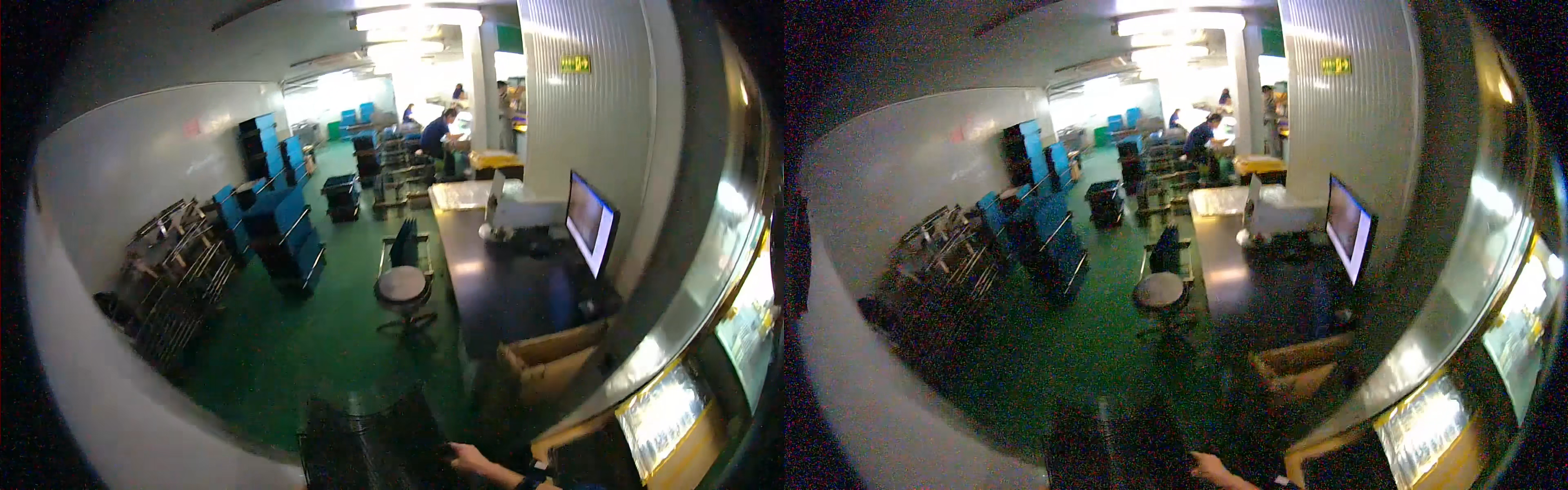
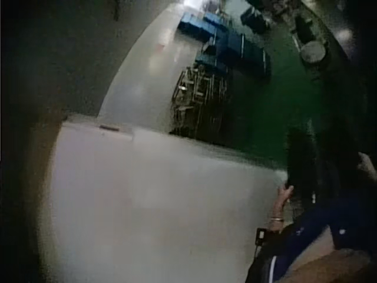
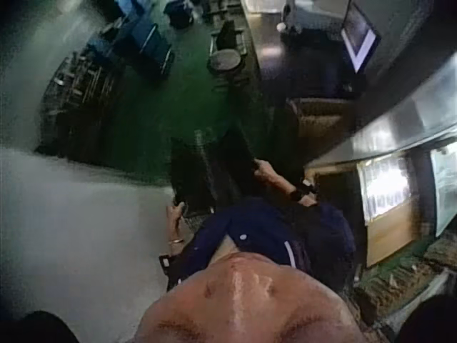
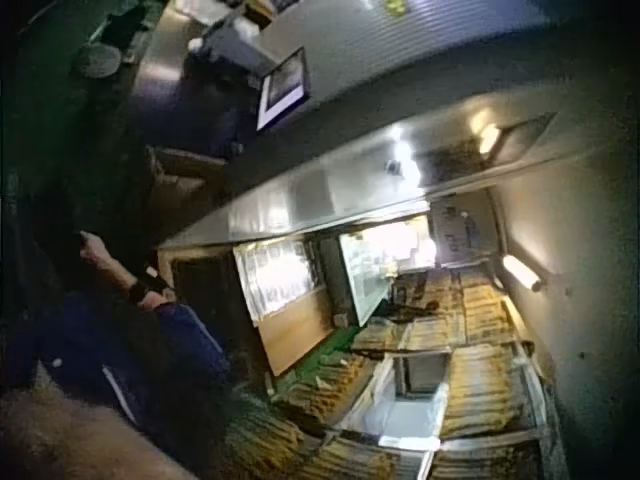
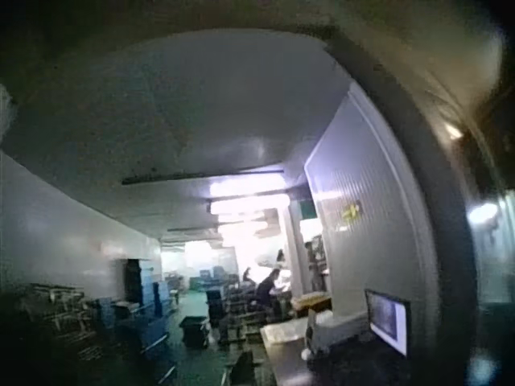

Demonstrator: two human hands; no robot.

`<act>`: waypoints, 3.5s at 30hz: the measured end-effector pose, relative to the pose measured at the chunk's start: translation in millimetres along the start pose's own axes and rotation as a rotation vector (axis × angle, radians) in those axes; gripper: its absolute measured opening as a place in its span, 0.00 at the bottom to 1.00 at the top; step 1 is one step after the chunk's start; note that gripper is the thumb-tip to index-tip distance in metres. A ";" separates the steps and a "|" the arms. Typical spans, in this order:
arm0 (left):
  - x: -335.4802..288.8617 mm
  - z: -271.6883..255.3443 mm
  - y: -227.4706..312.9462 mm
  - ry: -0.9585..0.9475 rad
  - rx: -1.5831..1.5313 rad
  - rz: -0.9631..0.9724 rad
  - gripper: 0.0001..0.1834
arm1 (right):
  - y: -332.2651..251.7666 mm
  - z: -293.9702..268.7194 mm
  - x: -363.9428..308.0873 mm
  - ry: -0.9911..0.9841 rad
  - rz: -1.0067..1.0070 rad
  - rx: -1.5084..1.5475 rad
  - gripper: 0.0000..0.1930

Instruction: Organizing and stacking metal mesh screens or filters into racks.

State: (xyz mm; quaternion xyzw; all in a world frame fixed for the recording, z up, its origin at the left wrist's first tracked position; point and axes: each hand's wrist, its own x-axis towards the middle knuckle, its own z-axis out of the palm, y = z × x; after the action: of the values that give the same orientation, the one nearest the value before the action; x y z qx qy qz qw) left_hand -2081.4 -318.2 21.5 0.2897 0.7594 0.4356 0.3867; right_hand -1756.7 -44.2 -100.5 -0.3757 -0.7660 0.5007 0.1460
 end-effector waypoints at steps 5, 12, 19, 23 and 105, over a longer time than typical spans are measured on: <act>179.4 -21.3 44.7 -0.022 0.404 0.082 0.27 | -105.2 -70.9 82.0 0.094 0.262 -0.134 0.22; 352.3 -37.3 176.2 -0.128 0.254 -0.015 0.30 | -70.7 -83.8 230.0 0.200 0.419 0.201 0.23; 527.0 -119.5 144.9 -0.027 0.150 -0.110 0.30 | -84.3 -74.8 446.2 0.123 0.286 0.000 0.23; 548.6 -153.5 244.2 0.056 0.367 -0.073 0.29 | -110.3 -65.2 557.9 -0.006 0.194 -0.032 0.26; 2071.0 88.6 870.2 -0.891 0.651 0.485 0.18 | -109.0 -488.0 1729.5 1.080 0.821 0.319 0.18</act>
State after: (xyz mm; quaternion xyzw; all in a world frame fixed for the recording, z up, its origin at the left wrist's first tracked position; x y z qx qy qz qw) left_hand -3021.2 1723.6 70.3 0.7127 0.5310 0.0934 0.4487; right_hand -2678.1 1501.4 -46.3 -0.8054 -0.2993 0.3648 0.3587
